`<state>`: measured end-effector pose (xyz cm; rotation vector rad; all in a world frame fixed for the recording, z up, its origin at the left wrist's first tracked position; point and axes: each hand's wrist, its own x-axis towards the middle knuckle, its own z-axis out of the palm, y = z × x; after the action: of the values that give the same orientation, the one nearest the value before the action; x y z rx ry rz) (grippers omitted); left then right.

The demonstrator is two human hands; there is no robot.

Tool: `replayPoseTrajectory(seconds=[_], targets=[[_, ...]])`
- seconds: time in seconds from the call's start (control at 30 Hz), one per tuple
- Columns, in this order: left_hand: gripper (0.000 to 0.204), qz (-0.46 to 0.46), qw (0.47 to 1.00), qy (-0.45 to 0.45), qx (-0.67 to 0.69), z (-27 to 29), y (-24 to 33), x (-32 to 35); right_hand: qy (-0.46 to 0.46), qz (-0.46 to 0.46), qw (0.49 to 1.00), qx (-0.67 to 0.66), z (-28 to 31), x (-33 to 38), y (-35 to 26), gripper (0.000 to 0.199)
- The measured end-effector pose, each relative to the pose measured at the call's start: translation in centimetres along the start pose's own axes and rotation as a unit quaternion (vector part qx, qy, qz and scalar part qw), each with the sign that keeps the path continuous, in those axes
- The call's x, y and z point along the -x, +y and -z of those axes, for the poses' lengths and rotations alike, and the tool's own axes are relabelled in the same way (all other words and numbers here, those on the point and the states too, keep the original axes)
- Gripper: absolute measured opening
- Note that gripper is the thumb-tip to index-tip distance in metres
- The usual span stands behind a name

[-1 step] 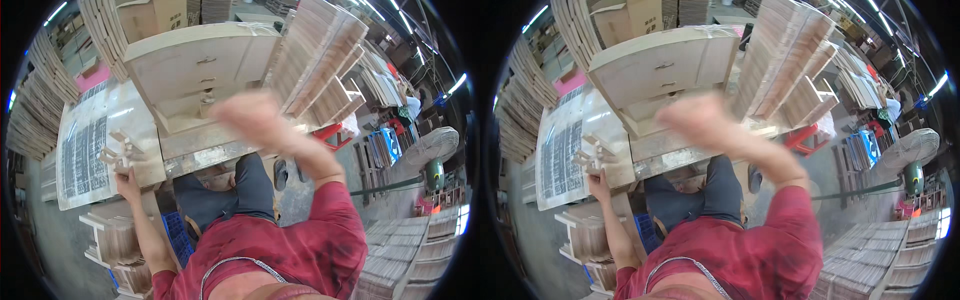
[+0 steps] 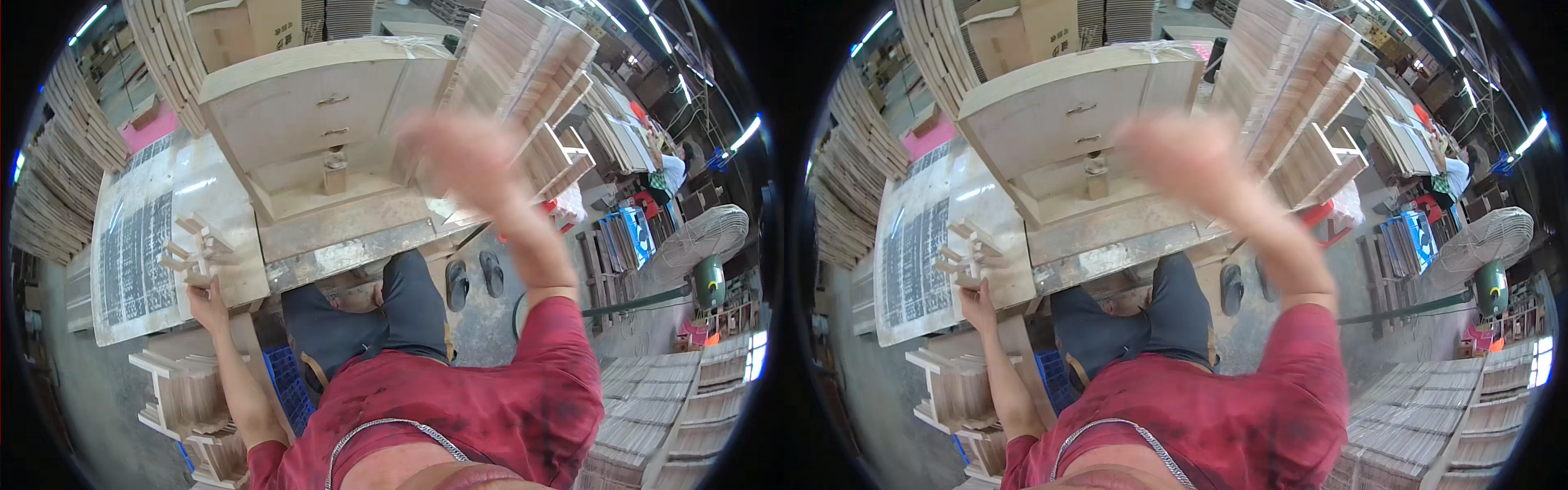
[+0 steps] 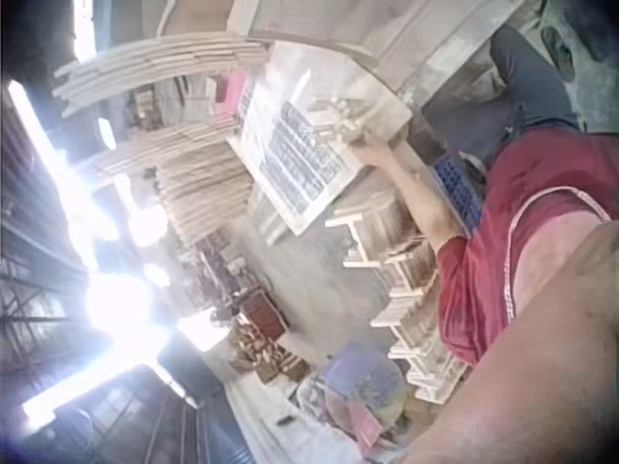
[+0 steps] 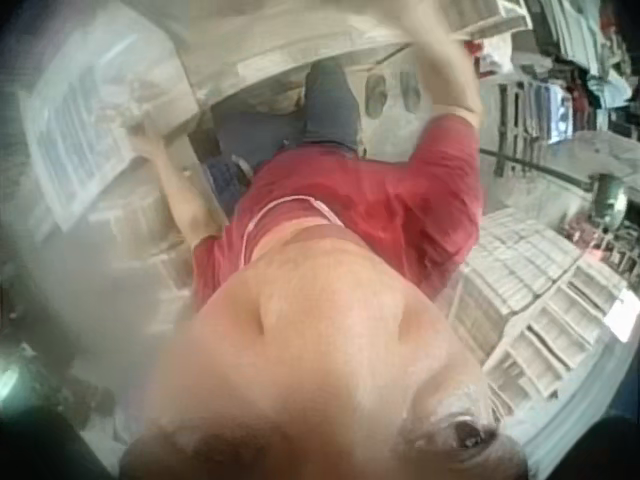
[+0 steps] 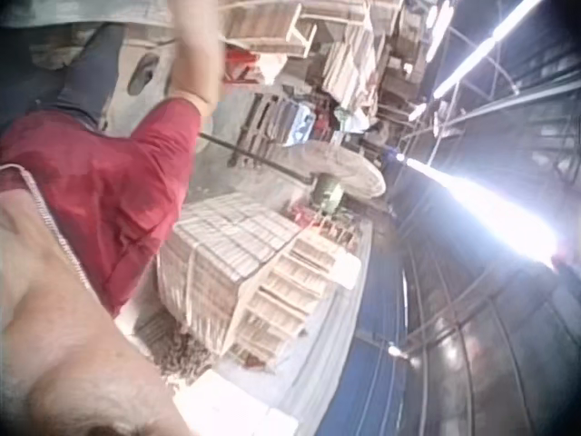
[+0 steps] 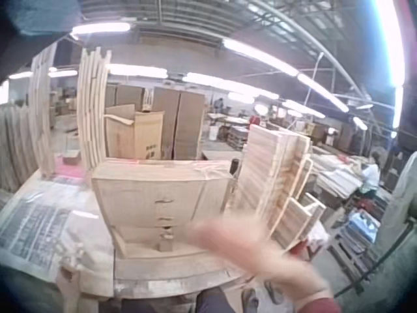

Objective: Applying glue to wooden pieces and assembling them into furniture components.

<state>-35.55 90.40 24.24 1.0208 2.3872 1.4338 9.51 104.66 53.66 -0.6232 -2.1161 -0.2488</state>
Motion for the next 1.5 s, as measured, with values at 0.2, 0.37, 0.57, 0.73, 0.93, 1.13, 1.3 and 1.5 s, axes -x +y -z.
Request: replayPoseTrajectory(seconds=[0.2,0.37,0.57,0.73,0.93,1.13,1.3,1.5], targets=[[0.053,-0.031,0.999,-0.034,-0.007,3.8,4.8,4.9,-0.098,0.054,0.904,0.411,22.1,-8.4,21.5,0.041],[0.041,-0.135,0.951,0.098,-0.259,15.4,14.2,9.2,-0.297,-0.322,0.888,0.140,30.1,-7.9,31.6,0.053],[0.076,-0.024,0.880,0.025,-0.474,32.2,2.5,8.8,-0.297,-0.227,0.828,0.418,24.6,-8.4,29.4,0.039],[0.056,-0.017,0.918,-0.043,-0.395,29.4,-3.3,5.2,0.027,-0.025,0.927,0.372,21.2,-8.5,9.0,0.023],[0.039,0.052,0.872,-0.030,-0.486,29.7,5.1,7.7,-0.110,-0.041,0.989,0.094,10.4,0.5,-1.6,0.025],[0.025,-0.057,0.896,0.004,-0.439,28.3,6.9,6.5,-0.239,-0.220,0.921,-0.216,-1.2,11.8,-5.9,0.026],[0.025,-0.050,0.973,0.178,-0.138,27.1,15.0,10.5,-0.326,-0.353,0.764,-0.431,-7.8,15.3,-7.0,0.030],[0.024,-0.120,0.953,-0.278,0.025,12.8,20.1,15.1,-0.372,-0.358,0.639,-0.570,-13.3,15.1,-11.2,0.030]])
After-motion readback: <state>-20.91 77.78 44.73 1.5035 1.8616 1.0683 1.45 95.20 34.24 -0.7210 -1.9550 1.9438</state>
